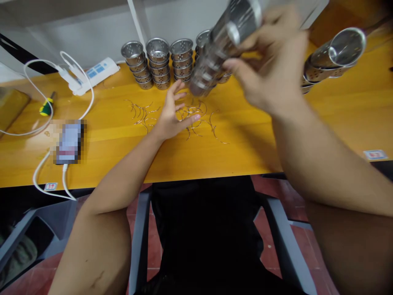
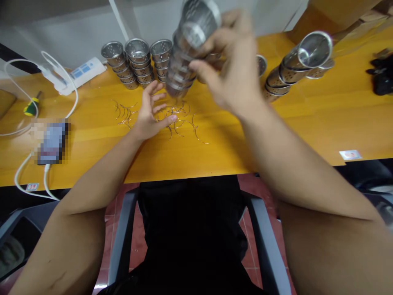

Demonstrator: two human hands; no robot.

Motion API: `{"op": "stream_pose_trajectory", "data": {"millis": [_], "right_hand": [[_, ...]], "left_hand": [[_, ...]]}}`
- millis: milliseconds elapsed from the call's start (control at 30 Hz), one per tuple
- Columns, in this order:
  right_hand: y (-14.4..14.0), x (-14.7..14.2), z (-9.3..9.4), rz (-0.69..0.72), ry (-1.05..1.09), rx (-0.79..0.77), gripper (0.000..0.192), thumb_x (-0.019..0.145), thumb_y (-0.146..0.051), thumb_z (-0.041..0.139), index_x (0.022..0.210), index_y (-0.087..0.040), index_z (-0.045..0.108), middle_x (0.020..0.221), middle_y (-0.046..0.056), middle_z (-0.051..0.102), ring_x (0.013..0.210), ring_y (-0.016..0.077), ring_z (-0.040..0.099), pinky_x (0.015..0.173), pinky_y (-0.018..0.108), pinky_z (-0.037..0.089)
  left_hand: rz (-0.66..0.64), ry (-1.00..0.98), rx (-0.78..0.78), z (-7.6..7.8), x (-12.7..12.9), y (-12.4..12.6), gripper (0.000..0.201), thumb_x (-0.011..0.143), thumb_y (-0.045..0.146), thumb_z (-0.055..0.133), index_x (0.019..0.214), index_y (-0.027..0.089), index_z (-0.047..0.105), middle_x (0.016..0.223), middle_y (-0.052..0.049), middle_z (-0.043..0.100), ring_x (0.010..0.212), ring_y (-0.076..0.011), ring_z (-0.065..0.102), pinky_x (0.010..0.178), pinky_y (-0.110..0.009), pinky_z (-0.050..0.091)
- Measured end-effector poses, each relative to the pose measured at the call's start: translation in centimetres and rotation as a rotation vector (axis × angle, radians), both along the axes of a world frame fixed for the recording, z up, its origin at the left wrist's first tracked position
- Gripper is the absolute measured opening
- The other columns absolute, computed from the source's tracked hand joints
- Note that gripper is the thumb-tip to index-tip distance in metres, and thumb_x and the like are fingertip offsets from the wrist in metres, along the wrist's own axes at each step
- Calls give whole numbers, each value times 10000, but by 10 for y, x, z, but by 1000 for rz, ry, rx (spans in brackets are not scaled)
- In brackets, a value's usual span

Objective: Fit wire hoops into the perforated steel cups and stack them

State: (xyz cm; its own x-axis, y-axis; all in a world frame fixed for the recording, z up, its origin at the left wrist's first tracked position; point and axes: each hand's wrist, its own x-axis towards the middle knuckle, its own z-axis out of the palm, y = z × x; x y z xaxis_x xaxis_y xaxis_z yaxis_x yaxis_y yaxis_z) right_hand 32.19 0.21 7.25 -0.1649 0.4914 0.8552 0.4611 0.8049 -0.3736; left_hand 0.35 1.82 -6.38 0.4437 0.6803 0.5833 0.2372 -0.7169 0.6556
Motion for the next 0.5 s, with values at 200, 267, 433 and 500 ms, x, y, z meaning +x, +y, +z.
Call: {"op": "stream_pose_trajectory", "data": {"millis": [200, 267, 433, 500], "right_hand": [[-31, -67, -33, 134, 7, -397, 384, 1009, -784, 944, 1032, -413, 847, 1419, 84, 791, 1401, 433, 703, 1150, 701, 707], [-25, -67, -38, 167, 41, -477, 407, 952, -815, 993, 991, -432, 861, 1395, 76, 808, 1411, 452, 703, 1178, 723, 702], [-8, -56, -45, 215, 64, -525, 525, 868, -882, 1031, 980, -393, 877, 1313, 83, 831, 1416, 484, 728, 1275, 766, 636], [-5, -54, -48, 216, 66, -545, 558, 856, -896, 1030, 996, -379, 874, 1299, 95, 831, 1420, 490, 729, 1252, 756, 643]], "left_hand": [[219, 134, -32, 18, -10, -5, 1185, 951, 1080, 740, 1803, 333, 395, 1705, -170, 700, 1678, -446, 676, 1423, -670, 585], [246, 140, -77, 23, -14, -7, 1153, 918, 1089, 774, 1736, 323, 501, 1593, -141, 772, 1597, -443, 732, 1375, -663, 619], [223, 122, -110, 33, -16, -6, 1144, 845, 1112, 824, 1632, 312, 606, 1457, -114, 813, 1493, -435, 775, 1322, -660, 641], [207, 135, -128, 34, -15, -5, 1153, 820, 1121, 838, 1607, 305, 629, 1433, -117, 818, 1464, -438, 786, 1307, -670, 649]]}}
